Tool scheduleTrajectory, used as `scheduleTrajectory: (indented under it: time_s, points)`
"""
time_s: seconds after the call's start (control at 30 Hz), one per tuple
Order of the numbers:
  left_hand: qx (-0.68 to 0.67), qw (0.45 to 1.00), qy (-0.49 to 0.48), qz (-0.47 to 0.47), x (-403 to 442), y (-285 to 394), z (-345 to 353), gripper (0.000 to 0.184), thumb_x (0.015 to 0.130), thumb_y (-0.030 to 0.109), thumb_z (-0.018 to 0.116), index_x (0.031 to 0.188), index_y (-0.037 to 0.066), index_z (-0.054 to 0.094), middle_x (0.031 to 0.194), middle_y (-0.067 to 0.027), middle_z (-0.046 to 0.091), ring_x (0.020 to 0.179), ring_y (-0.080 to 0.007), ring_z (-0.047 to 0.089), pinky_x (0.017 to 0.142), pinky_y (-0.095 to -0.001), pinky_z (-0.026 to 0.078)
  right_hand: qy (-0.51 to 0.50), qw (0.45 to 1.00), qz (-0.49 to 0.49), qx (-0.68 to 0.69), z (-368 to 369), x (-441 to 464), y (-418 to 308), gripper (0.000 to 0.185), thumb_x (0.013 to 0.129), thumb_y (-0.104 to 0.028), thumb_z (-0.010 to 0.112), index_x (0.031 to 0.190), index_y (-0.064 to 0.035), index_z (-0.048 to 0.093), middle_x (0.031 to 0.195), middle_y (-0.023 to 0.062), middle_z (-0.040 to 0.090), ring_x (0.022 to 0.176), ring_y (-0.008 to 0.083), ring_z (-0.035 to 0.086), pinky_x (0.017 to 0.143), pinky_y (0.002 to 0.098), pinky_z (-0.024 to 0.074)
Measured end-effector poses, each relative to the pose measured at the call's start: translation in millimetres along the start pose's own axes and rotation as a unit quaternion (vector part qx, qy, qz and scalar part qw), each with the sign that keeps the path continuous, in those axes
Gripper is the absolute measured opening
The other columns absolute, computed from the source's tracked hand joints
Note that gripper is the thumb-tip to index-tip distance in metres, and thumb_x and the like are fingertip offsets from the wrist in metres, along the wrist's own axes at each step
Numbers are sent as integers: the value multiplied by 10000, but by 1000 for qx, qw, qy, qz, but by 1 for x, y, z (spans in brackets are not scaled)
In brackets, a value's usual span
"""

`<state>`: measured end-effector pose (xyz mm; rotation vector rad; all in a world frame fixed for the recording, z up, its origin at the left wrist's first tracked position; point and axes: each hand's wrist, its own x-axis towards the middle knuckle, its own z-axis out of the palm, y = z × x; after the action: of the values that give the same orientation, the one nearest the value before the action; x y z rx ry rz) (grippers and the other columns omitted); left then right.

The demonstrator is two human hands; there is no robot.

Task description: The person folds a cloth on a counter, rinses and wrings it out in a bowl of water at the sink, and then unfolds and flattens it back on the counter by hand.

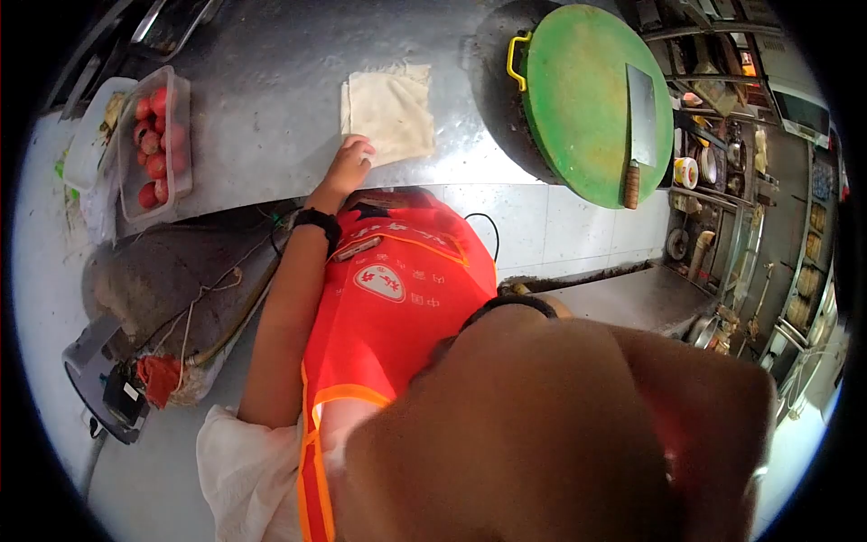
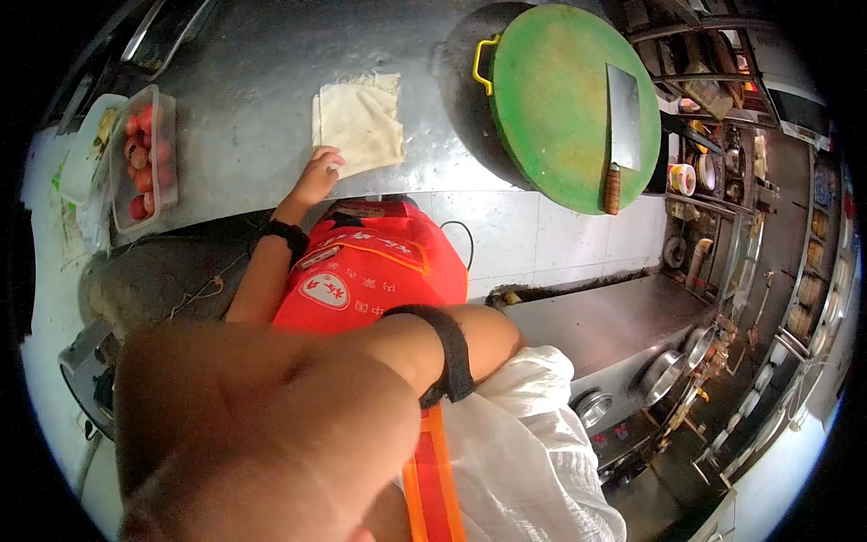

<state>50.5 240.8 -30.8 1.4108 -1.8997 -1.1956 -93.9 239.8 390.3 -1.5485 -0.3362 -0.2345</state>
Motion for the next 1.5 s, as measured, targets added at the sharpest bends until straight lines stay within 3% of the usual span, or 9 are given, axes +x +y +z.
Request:
scheduleTrajectory:
  time_s: [0.13,0.37,0.53,0.63,1.03,1.1,1.17,1.33,1.5]
  points:
    - [42,999,-22,11,-1,-3,0,250,698,-31,460,926,11,553,1108,-135,454,1075,-276,425,907,-314,353,80,991,99,47,-6,3,15,148,560,-96,710,584,-47,573,563,29,558,769,139,543,732,369,486]
    - [45,999,-4,23,-4,-8,4,244,690,-17,465,917,13,551,1099,-141,462,1068,-281,433,908,-341,354,301,764,-226,525,13,-3,62,457,862,-363,314,542,-77,472,406,-12,349,443,127,443,585,332,493]
    - [31,996,47,68,-8,-6,8,220,698,-16,467,907,3,533,1064,-159,491,994,-320,487,844,-341,416,562,800,-63,200,-12,-70,69,618,897,-490,109,524,-105,415,399,19,367,354,151,358,581,298,408]
    - [0,1000,16,-24,-12,12,1,243,707,-75,458,918,9,542,1148,-134,460,1023,-288,480,863,-336,392,714,678,163,-62,-26,-140,110,486,923,-381,238,651,-58,479,554,35,450,502,127,431,627,285,403]
    - [56,998,25,33,-12,19,-7,198,759,7,474,937,19,559,1100,-123,522,991,-258,526,848,-312,416,462,699,526,-148,39,-239,274,334,830,-320,510,952,-13,561,873,163,610,807,285,581,722,343,448]
    - [-133,972,-114,-154,-3,60,-35,236,819,37,468,1043,53,542,1085,-66,539,966,-177,503,841,-274,394,451,733,502,-85,36,-234,272,347,835,-326,503,985,-18,560,914,156,605,841,270,574,743,333,440]
    - [-132,982,-108,-79,-5,111,-68,249,854,82,463,1089,46,534,1038,-45,567,919,-133,505,824,-265,398,462,751,466,-79,33,-232,267,305,864,-259,488,1042,-16,538,893,89,589,802,154,548,730,283,440]
    - [-116,971,-108,179,-26,270,-149,275,823,11,422,1062,-10,555,1086,-107,549,959,-209,521,837,-290,399,452,688,548,-150,26,-227,246,330,826,-287,519,1039,-38,559,949,141,601,834,243,566,732,328,443]
    - [-299,836,-1,460,-53,332,-148,200,788,149,515,832,-19,614,959,-153,584,720,-208,583,656,-313,451,457,769,432,-112,27,-181,196,287,835,-206,510,1074,-51,544,960,130,592,847,222,566,750,317,442]
